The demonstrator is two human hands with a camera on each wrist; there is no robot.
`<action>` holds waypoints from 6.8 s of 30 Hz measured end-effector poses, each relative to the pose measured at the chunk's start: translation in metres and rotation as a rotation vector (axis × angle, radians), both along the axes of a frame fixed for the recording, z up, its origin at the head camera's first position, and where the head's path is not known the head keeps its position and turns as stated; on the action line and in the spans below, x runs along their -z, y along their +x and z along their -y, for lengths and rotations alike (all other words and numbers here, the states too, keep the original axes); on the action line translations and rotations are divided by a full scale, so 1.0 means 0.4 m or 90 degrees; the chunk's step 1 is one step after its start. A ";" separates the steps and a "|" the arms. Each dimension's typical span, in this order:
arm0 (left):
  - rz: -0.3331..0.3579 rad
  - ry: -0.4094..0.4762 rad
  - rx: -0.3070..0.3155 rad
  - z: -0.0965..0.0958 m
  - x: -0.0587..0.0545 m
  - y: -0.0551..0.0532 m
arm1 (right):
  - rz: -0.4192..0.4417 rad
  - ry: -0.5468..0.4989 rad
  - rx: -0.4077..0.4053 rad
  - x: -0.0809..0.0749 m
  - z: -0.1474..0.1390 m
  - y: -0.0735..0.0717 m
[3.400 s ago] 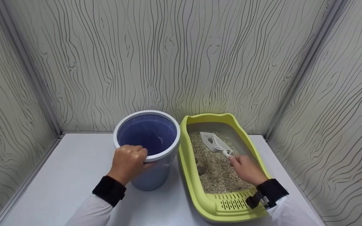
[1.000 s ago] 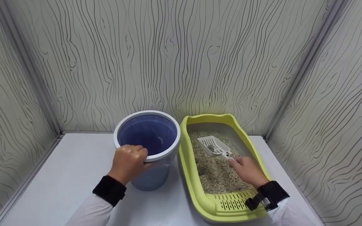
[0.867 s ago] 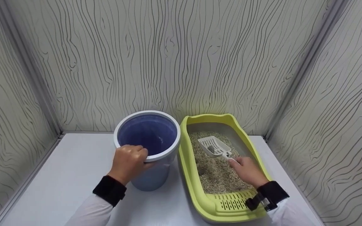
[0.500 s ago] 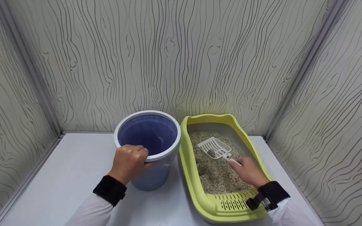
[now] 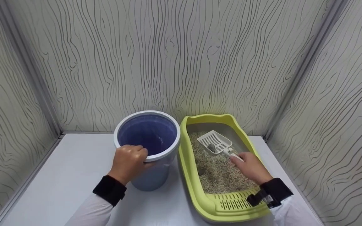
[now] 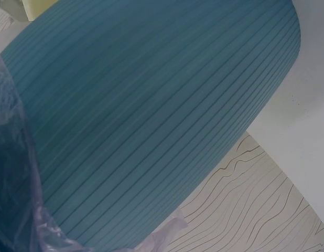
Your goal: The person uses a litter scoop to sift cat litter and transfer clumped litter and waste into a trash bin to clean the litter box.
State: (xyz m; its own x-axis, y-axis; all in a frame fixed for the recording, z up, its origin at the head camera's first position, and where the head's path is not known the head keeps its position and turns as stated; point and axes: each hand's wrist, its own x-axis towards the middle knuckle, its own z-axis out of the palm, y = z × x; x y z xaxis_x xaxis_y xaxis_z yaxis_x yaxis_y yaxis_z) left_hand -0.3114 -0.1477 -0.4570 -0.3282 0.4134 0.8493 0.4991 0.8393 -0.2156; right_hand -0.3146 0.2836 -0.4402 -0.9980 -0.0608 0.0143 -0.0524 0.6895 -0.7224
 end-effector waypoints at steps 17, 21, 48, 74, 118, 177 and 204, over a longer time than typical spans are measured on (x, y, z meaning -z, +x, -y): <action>-0.005 0.001 0.001 0.001 0.004 -0.004 | -0.047 -0.053 -0.010 -0.129 0.066 0.017; -0.005 0.003 0.002 0.001 0.003 -0.002 | -0.071 -0.078 -0.039 -0.159 0.101 0.021; -0.006 -0.003 0.001 0.000 0.001 -0.004 | -0.421 0.214 -0.137 -0.184 0.382 -0.012; 0.006 -0.009 -0.012 0.000 0.002 0.000 | -0.388 0.146 -0.158 -0.197 0.320 -0.014; 0.024 -0.002 0.095 -0.139 -0.039 0.184 | -0.156 0.153 0.011 -0.037 -0.191 -0.053; 0.645 0.164 -0.064 -0.428 0.106 0.113 | 0.002 0.100 -0.074 0.063 -0.233 -0.083; 0.690 0.156 -0.026 -0.361 0.105 0.056 | -0.005 0.115 -0.059 0.067 -0.183 -0.001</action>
